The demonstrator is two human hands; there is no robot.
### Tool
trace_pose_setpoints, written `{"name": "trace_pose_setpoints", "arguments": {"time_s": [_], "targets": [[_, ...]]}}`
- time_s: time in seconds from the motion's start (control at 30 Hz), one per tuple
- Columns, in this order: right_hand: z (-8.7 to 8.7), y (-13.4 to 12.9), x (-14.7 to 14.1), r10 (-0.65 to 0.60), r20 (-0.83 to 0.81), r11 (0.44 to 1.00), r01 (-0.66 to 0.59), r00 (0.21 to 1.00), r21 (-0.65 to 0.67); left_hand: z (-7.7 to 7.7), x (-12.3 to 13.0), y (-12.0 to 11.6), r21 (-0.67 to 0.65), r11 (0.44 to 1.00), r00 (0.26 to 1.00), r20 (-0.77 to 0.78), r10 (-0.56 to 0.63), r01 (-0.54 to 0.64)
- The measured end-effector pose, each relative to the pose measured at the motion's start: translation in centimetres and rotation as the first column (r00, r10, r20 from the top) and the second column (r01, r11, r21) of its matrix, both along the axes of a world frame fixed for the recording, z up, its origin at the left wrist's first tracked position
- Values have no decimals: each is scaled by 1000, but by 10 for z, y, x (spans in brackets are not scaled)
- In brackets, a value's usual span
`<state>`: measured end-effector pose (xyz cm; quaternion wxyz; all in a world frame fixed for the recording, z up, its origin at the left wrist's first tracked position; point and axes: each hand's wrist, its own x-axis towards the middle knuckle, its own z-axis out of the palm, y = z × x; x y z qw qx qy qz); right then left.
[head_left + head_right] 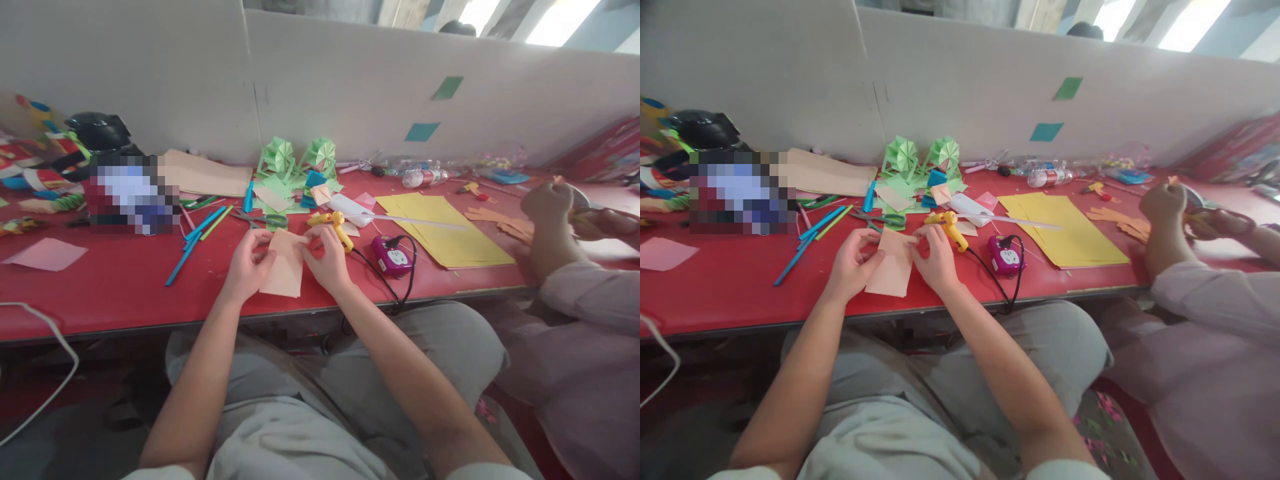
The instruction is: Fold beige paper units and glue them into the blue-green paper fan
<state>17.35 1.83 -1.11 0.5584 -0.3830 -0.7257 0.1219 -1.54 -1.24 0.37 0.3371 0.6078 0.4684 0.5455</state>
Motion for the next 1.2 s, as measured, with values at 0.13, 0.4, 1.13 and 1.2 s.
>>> {"name": "trace_pose_setpoints", "arguments": {"time_s": [0.13, 0.4, 1.13, 1.2], "targets": [[2, -2, 0, 56, 29, 998, -55, 998, -33, 1, 0, -3, -49, 999, 995, -97, -13, 8], [-1, -2, -1, 112, 2, 992, -112, 994, -53, 0, 0, -3, -31, 999, 995, -93, -33, 31], [5, -3, 0, -2, 21, 998, 1, 1000, 69, -6, 1, -2, -8, 999, 999, -17, -50, 49], [5, -5, -2, 17, 40, 995, -21, 999, 100, -6, 1, -1, -7, 999, 999, -9, -33, 33]]}}
